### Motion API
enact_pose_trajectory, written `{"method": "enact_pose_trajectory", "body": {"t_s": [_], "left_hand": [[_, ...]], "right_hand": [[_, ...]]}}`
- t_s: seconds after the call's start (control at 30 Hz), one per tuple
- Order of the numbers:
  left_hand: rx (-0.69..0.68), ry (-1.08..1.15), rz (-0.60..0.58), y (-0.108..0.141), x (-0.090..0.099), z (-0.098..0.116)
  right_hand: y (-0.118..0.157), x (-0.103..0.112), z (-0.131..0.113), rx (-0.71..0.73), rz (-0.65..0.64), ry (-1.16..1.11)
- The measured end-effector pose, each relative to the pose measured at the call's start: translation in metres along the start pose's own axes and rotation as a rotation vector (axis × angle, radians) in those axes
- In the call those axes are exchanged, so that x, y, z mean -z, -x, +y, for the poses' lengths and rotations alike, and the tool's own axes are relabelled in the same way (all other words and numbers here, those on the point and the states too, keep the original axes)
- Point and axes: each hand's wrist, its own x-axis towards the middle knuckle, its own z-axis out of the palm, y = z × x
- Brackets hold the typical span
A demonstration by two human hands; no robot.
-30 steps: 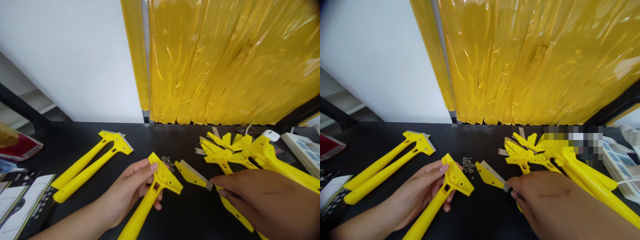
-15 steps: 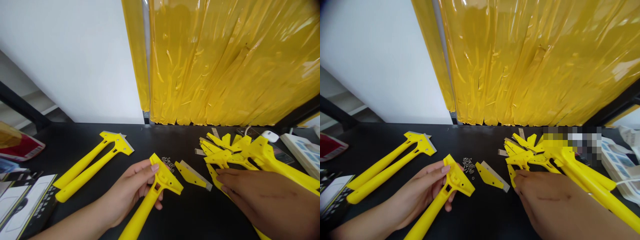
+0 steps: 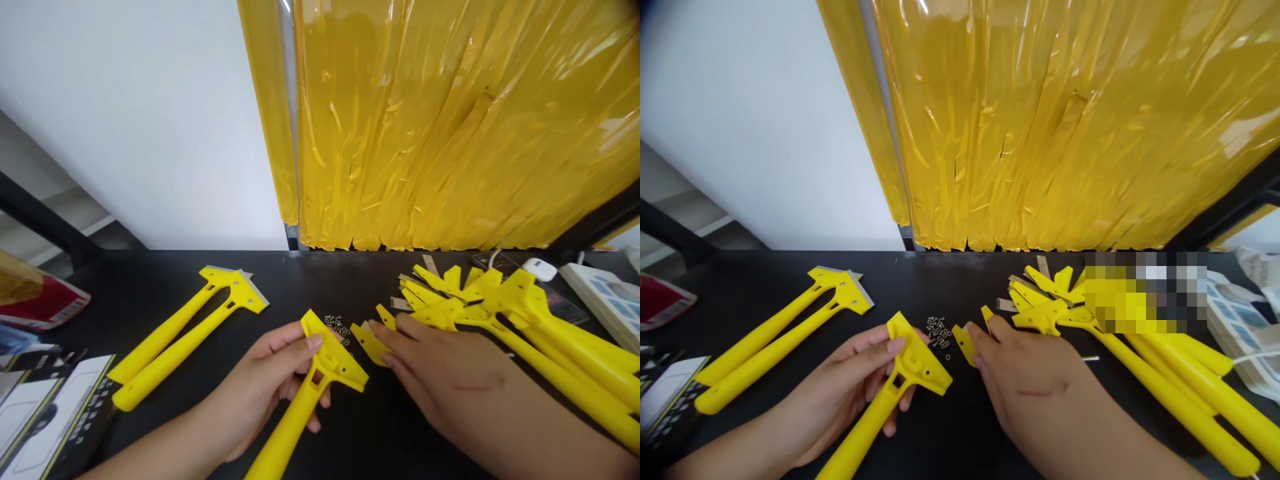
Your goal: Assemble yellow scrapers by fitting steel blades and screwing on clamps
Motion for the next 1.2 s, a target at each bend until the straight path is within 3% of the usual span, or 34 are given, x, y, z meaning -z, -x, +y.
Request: {"method": "enact_pose_trajectory", "body": {"t_s": [0.2, 0.37, 0.5, 0.87, 1.2], "left_hand": [[0.003, -0.015, 0.000, 0.000, 0.000, 0.000], [-0.015, -0.022, 0.002, 0.000, 0.001, -0.001], [-0.019, -0.037, -0.009, 0.000, 0.001, -0.001], [-0.081, 0.012, 0.142, -0.001, 0.001, 0.003], [-0.085, 0.016, 0.141, -0.002, 0.000, 0.004]], "right_hand": [[0.004, -0.012, -0.009, 0.046, -0.165, -0.007], [0.007, 0.008, -0.004, 0.080, -0.117, -0.142], [0.009, 0.016, -0.004, 0.031, -0.048, -0.116], [0.017, 0.010, 0.002, 0.033, 0.101, 0.042], [0.012, 0.013, 0.006, -0.005, 0.067, 0.011]]}}
